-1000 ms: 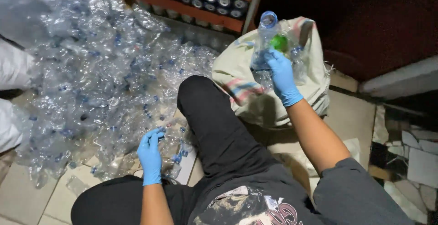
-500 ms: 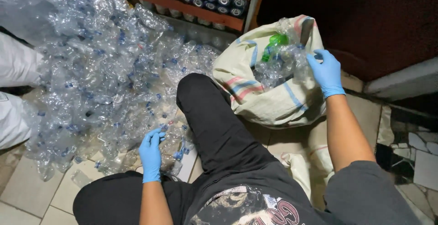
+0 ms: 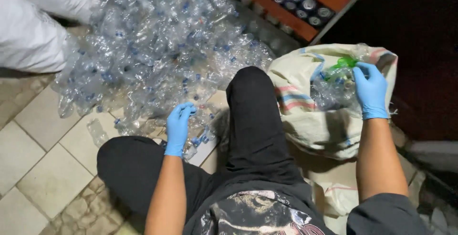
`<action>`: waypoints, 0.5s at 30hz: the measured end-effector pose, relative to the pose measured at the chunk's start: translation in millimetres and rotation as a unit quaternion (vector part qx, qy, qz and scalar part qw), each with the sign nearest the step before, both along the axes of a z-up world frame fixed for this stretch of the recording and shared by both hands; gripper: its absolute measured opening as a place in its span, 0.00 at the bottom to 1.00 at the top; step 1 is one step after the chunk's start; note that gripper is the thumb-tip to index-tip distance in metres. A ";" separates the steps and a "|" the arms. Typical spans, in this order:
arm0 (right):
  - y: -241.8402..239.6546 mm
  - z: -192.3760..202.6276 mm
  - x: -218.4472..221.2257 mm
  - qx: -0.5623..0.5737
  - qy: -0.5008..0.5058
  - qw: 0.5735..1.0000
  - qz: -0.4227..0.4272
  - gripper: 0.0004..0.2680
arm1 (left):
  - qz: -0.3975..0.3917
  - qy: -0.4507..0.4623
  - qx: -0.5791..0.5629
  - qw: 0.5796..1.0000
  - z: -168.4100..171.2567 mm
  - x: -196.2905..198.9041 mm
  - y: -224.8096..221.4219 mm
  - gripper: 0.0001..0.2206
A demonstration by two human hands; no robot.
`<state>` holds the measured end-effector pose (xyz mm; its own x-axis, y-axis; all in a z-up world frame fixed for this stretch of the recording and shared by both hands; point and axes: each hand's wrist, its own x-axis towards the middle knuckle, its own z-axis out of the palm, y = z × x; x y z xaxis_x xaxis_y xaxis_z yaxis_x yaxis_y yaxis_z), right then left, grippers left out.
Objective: Manually crushing empty plastic water bottles by hand and placing them into a large recycling bag.
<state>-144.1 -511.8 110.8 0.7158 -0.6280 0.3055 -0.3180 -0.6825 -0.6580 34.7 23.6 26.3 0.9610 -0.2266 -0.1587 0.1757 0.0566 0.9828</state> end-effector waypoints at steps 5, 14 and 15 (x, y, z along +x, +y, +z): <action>20.9 10.8 86.9 0.019 -0.004 0.993 0.118 0.11 | 0.060 -0.041 0.006 0.997 33.5 17.1 4.7 0.12; 184.0 35.8 248.4 0.060 0.007 0.946 0.320 0.09 | 0.119 -0.119 0.062 0.984 96.0 89.9 36.0 0.08; 206.7 34.4 261.5 0.093 0.027 0.933 0.346 0.09 | 0.136 -0.108 0.085 0.981 93.9 99.1 39.3 0.05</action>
<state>117.4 -305.1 145.2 0.9808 -0.0479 0.1892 0.1209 -0.6119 -0.7816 133.8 62.9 120.2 0.9976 0.0541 0.0425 -0.0372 -0.0953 0.9948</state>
